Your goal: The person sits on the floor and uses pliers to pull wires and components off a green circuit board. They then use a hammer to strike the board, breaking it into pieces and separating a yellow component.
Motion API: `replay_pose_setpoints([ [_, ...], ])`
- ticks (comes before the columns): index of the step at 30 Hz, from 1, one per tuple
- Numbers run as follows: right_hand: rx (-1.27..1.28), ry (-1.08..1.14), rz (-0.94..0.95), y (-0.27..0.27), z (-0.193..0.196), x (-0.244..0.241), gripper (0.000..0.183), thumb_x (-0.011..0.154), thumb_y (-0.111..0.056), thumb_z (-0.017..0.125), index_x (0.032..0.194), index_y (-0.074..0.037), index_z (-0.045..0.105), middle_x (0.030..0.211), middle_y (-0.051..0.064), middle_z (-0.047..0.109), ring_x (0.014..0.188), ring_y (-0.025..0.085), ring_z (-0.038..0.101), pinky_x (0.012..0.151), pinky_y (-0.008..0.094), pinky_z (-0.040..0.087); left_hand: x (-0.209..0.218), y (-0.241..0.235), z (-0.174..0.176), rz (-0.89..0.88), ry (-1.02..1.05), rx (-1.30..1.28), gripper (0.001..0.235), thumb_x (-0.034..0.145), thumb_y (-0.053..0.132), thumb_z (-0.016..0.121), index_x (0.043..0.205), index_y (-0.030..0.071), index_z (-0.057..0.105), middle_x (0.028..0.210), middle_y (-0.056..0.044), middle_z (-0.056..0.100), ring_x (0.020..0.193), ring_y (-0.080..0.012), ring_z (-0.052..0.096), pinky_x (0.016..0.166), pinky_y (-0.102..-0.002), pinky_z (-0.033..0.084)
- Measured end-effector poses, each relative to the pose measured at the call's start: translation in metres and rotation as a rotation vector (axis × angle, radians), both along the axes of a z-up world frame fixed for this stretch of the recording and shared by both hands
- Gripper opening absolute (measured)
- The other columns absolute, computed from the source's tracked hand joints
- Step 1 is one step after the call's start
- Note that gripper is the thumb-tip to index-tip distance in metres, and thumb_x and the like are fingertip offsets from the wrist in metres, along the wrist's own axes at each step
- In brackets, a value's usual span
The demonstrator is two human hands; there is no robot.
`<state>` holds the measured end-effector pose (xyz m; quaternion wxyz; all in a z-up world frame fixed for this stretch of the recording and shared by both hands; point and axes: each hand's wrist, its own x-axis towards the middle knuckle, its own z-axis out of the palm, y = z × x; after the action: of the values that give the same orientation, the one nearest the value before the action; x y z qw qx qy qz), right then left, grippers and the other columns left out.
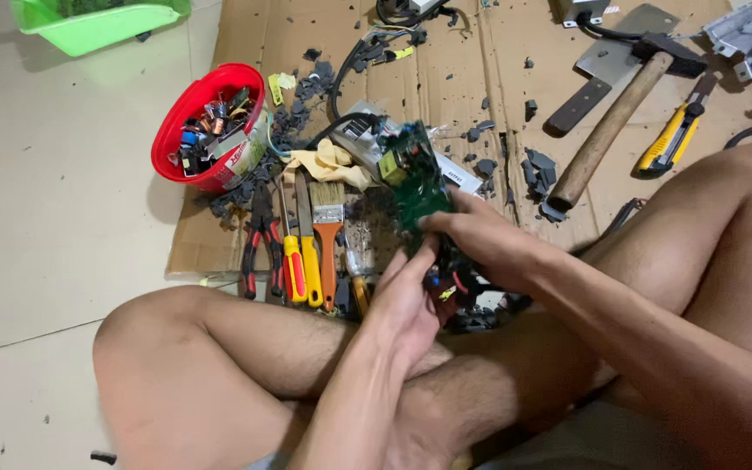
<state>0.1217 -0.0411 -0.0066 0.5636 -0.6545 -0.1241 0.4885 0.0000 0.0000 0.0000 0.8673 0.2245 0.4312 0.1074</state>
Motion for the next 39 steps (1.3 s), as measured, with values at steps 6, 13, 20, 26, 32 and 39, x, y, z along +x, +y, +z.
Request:
replay_pose_setpoints([
  [6,-0.327,-0.665,0.267,0.000,0.018,0.010,0.067,0.094,-0.020,0.052,0.154,0.000,0.033,0.125,0.032,0.060,0.119,0.050,0.060,0.097,0.067,0.049,0.002,0.011,0.016,-0.408,0.601,0.794,0.047,0.099,0.048,0.056,0.127,0.011,0.063,0.109,-0.015,0.073,0.099,-0.0282,0.073,0.080,-0.041,0.059],
  [13,-0.413,-0.875,0.290,-0.002,-0.002,0.010,0.049,0.092,-0.029,0.053,0.136,-0.009,0.044,0.123,0.034,0.060,0.120,0.057,0.056,0.103,0.072,0.041,-0.053,0.046,-0.025,-0.484,0.753,1.333,0.028,0.091,0.029,0.060,0.110,0.011,0.070,0.104,-0.014,0.076,0.109,-0.0385,0.069,0.089,-0.051,0.055],
  [20,-0.328,-0.539,0.119,0.002,0.048,-0.017,0.062,0.087,-0.026,0.058,0.146,-0.013,0.043,0.125,0.034,0.057,0.116,0.054,0.058,0.093,0.066,0.047,-0.067,0.023,-0.019,-0.771,0.656,1.473,0.026,0.094,0.023,0.058,0.109,0.005,0.070,0.103,-0.020,0.073,0.100,-0.0414,0.071,0.085,-0.053,0.054],
  [26,-0.193,0.108,-0.073,-0.007,0.038,-0.002,0.098,0.079,-0.023,0.063,0.164,-0.012,0.016,0.140,0.032,0.042,0.121,0.045,0.050,0.100,0.052,0.049,-0.062,0.019,-0.037,-0.846,0.722,1.688,0.023,0.092,0.029,0.058,0.103,0.011,0.067,0.100,-0.015,0.069,0.098,-0.0373,0.070,0.083,-0.051,0.054],
  [32,-0.200,0.129,-0.145,-0.007,0.035,-0.013,0.095,0.083,-0.019,0.065,0.164,-0.018,0.015,0.145,0.033,0.040,0.121,0.047,0.056,0.100,0.055,0.053,-0.050,0.021,-0.030,-0.899,0.973,1.664,0.044,0.081,0.029,0.078,0.113,0.005,0.061,0.119,-0.018,0.054,0.106,-0.0402,0.064,0.082,-0.049,0.057],
  [39,-0.212,-0.113,-0.138,0.006,-0.061,0.020,0.063,0.071,-0.025,0.072,0.132,-0.013,0.060,0.092,0.026,0.064,0.063,0.039,0.069,0.039,0.052,0.053,-0.039,0.029,-0.030,-0.716,0.917,1.478,0.037,0.086,0.022,0.072,0.118,0.005,0.066,0.120,-0.017,0.051,0.109,-0.0414,0.064,0.080,-0.050,0.059],
])
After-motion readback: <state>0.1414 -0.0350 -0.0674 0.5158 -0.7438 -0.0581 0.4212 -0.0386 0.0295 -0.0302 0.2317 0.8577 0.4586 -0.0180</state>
